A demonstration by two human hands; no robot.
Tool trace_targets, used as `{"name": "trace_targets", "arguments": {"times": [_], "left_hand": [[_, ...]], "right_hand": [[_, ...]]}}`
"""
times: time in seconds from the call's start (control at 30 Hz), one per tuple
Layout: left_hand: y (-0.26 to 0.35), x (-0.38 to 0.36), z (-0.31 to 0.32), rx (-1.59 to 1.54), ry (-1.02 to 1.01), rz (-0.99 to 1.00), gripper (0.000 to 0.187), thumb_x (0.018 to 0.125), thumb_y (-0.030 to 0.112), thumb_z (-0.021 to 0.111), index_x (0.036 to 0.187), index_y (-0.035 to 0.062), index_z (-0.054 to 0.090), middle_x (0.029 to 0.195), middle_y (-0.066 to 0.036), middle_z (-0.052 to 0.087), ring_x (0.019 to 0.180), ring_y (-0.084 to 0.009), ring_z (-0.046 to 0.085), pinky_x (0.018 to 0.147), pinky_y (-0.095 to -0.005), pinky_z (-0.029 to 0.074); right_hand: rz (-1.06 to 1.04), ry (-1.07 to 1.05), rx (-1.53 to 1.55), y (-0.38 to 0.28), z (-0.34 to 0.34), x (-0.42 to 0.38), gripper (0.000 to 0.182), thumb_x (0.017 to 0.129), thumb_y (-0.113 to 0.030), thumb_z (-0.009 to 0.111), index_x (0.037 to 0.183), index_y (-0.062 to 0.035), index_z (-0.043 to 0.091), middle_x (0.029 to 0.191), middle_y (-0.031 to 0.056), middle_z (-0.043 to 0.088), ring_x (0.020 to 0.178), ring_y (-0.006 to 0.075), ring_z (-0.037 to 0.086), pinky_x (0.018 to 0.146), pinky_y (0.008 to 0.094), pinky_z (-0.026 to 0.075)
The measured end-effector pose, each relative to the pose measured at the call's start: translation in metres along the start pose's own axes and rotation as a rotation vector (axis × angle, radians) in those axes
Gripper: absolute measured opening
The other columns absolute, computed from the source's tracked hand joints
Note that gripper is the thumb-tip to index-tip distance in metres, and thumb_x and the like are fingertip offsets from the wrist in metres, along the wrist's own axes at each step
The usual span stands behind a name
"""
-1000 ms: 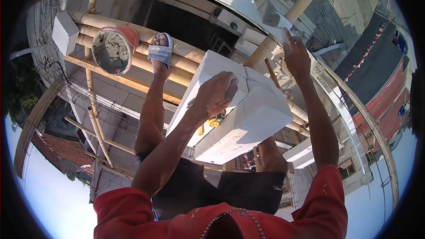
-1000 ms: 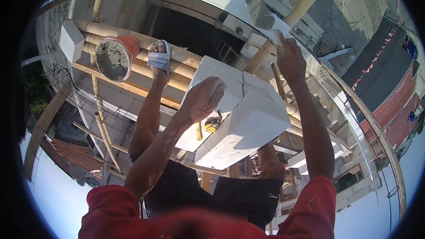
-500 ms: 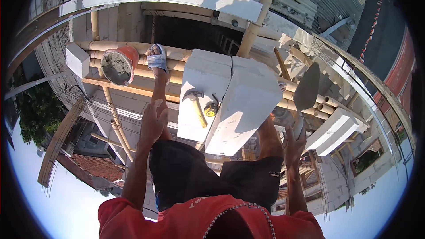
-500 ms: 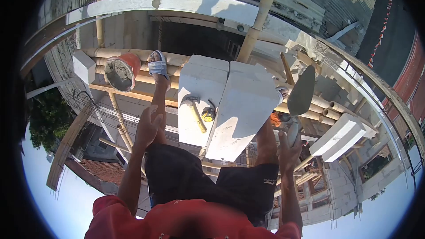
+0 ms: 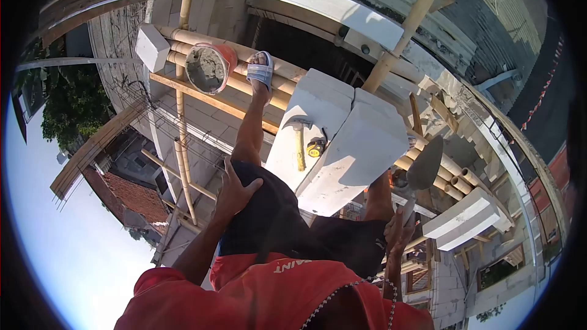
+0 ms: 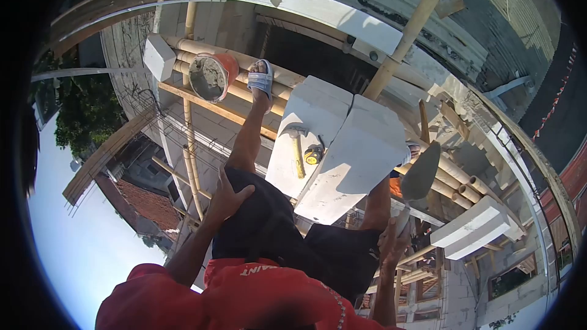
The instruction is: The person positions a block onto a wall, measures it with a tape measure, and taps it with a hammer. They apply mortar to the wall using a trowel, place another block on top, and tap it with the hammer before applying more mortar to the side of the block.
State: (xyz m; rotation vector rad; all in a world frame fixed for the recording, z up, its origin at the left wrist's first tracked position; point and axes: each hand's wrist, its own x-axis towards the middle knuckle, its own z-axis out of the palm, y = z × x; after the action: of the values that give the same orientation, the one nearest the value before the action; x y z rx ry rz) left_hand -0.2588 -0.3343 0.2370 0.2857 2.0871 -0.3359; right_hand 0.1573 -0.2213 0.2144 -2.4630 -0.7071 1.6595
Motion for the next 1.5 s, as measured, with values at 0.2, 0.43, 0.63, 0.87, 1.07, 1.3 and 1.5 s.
{"name": "trace_targets", "arguments": {"times": [0.2,0.43,0.63,0.87,1.07,1.3,1.5], "left_hand": [[0.014,0.018,0.0,0.067,0.089,-0.082,0.108,0.078,0.045,0.08,0.153,-0.0024,0.018,0.145,-0.032,0.039,0.133,-0.0477,0.046,0.107,-0.0545,0.041],[0.015,0.022,0.0,0.031,0.164,-0.09,0.099,0.078,0.041,0.079,0.152,0.0025,0.024,0.144,-0.027,0.042,0.13,-0.0451,0.049,0.106,-0.0544,0.043],[0.005,0.026,-0.004,-0.048,0.149,-0.104,0.098,0.079,0.041,0.079,0.153,0.0046,0.024,0.144,-0.026,0.041,0.131,-0.0443,0.048,0.104,-0.053,0.045],[0.003,0.024,0.001,-0.078,0.201,-0.062,0.096,0.08,0.037,0.079,0.153,0.0057,0.024,0.141,-0.025,0.042,0.13,-0.0449,0.048,0.103,-0.0543,0.045],[0.008,0.024,-0.009,-0.027,0.113,-0.053,0.094,0.082,0.032,0.077,0.152,0.0038,0.022,0.134,-0.024,0.044,0.124,-0.046,0.051,0.097,-0.0566,0.045],[-0.001,0.026,-0.005,0.063,0.073,-0.045,0.091,0.084,0.027,0.072,0.153,0.001,0.017,0.137,-0.027,0.04,0.125,-0.0488,0.05,0.096,-0.0586,0.045],[-0.006,0.03,0.004,0.095,0.113,-0.02,0.088,0.086,0.026,0.069,0.152,0.0004,0.017,0.138,-0.027,0.04,0.124,-0.0488,0.05,0.096,-0.0578,0.045]], "right_hand": [[-0.255,-0.085,-0.202,-0.01,0.017,0.004,0.034,0.099,-0.035,0.059,0.096,-0.0021,0.055,0.064,0.0012,0.046,0.052,0.0117,0.044,0.048,0.0287,0.038],[-0.649,-0.303,-0.557,-0.037,0.08,-0.008,0.042,0.1,-0.03,0.057,0.126,0.0029,0.057,0.069,0.0012,0.053,0.056,0.0089,0.05,0.049,0.0265,0.04],[-0.165,-0.873,-0.386,-0.112,0.193,-0.038,0.049,0.098,-0.037,0.061,0.125,0.0038,0.058,0.075,0.0104,0.063,0.053,0.0179,0.061,0.049,0.0319,0.047],[0.11,-1.201,-0.233,-0.13,0.372,-0.047,0.042,0.099,-0.044,0.06,0.093,-0.0019,0.059,0.066,0.0041,0.057,0.044,0.0149,0.055,0.042,0.0315,0.045],[0.241,-1.2,-0.11,-0.1,0.507,-0.06,0.039,0.095,-0.037,0.063,0.076,-0.0024,0.057,0.065,0.0097,0.057,0.054,0.0193,0.058,0.045,0.035,0.047],[0.309,-1.064,0.067,-0.086,0.557,-0.075,0.038,0.098,-0.029,0.058,0.078,0.0036,0.056,0.061,0.0135,0.055,0.046,0.0229,0.056,0.029,0.0353,0.035],[0.356,-1.076,0.117,-0.088,0.537,-0.07,0.033,0.097,-0.025,0.057,0.079,0.0032,0.053,0.059,0.0128,0.053,0.046,0.0242,0.056,0.03,0.0375,0.04]]}}
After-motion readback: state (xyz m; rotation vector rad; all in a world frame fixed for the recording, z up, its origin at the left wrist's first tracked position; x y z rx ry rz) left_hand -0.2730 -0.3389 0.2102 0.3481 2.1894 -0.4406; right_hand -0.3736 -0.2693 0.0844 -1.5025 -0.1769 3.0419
